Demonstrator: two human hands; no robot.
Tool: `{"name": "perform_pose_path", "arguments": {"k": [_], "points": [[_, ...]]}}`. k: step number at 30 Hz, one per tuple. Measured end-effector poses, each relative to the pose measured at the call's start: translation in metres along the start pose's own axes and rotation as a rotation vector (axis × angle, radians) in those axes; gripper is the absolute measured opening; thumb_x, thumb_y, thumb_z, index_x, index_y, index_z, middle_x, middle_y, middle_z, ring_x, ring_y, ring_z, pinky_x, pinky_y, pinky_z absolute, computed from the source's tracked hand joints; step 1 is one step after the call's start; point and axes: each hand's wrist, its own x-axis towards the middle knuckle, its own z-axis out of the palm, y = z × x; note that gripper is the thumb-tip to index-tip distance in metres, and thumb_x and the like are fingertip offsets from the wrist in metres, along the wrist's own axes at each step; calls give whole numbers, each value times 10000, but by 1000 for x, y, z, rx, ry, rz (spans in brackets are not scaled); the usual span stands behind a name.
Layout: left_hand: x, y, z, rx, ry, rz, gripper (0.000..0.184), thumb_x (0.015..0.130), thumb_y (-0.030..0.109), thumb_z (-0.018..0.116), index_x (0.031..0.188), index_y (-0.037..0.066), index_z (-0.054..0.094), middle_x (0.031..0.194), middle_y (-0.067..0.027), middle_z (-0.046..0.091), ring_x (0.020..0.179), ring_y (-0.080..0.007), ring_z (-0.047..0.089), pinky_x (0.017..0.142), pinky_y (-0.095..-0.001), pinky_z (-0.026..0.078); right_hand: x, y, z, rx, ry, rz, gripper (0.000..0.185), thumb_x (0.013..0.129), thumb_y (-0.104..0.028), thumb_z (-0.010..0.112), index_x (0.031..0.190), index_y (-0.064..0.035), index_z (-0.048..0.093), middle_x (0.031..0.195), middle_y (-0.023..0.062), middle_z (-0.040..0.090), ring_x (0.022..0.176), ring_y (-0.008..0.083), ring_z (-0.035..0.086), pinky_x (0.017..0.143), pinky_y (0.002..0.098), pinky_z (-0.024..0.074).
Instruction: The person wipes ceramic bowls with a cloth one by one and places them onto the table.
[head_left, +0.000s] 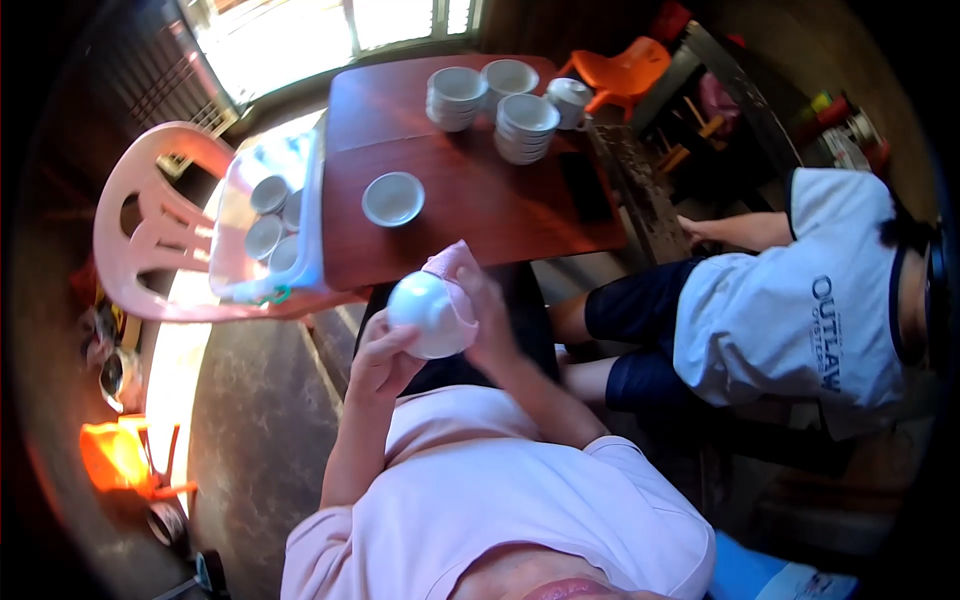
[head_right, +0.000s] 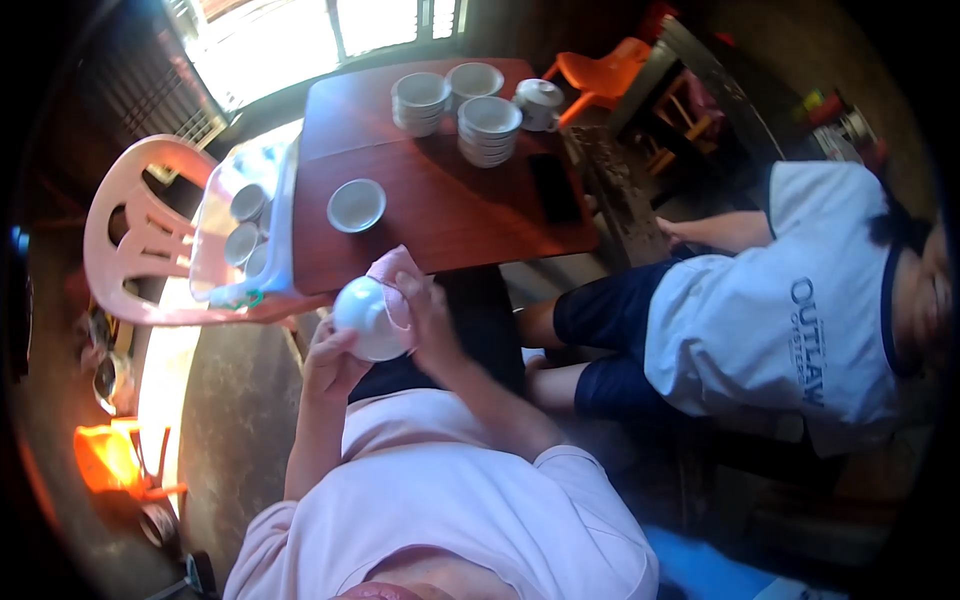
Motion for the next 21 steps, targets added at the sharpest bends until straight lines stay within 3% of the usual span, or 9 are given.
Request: {"name": "perform_pose_path", "arguments": {"k": [2,6,9,10,12,14,16,18,21], "points": [[3,-7,-4,-27,45,64,470,798,80,668,1210,-40,478,1121,-137,597,1034,-232,611,915,-382,492,-22,-14,43,502,481,202,324,945,-375,453,1058,-104,591,919,30,572,824,109,600,677,233,482],[-2,-7,1,205,26,46,353,808,71,664,1114,-65,554,1037,-134,639,958,-217,635,879,-343,491,10,-15,-1,257,-202,127,242,926,-294,498,1022,-97,600,963,24,565,879,120,567,746,247,467],[-7,-5,-8,67,-46,-103,355,778,35,659,1104,-67,559,1022,-134,640,951,-212,636,871,-333,490,20,-48,-14,-455,-572,51,212,855,-262,615,899,-57,634,890,23,565,851,101,563,717,237,448],[-6,-7,-5,50,-86,-102,355,779,40,658,1104,-66,557,1023,-132,638,950,-214,636,871,-334,489,21,-47,-12,-386,-597,-24,217,858,-259,610,920,-53,636,854,13,575,794,93,571,690,231,452],[-5,-7,5,85,-12,-64,366,771,37,667,1104,-61,551,1032,-134,631,971,-219,626,874,-343,489,15,-50,-9,-36,-446,218,220,873,-262,583,913,-53,638,811,6,592,730,96,578,663,228,454],[2,-16,18,132,98,164,343,781,25,662,1098,-58,559,1042,-128,634,984,-219,623,889,-349,482,2,-8,0,445,37,212,224,903,-295,535,940,-81,591,814,7,585,738,101,598,659,233,478],[4,-21,1,370,47,154,341,786,12,662,1106,-54,565,1059,-119,634,994,-215,617,905,-346,471,-3,-8,22,732,152,125,210,907,-302,530,947,-97,552,867,-1,553,795,96,593,681,238,486],[2,-19,-4,657,13,57,347,784,8,666,1110,-57,565,1062,-121,634,994,-211,614,902,-340,471,11,-13,7,670,-133,147,196,932,-289,483,931,-100,535,895,3,527,835,96,570,721,231,476],[1,2,4,274,-7,-102,427,789,24,662,1178,-66,510,1100,-124,616,1007,-217,616,916,-355,474,25,-42,-16,241,-462,168,226,915,-295,505,906,-81,579,892,22,543,826,113,586,725,230,475]]}}
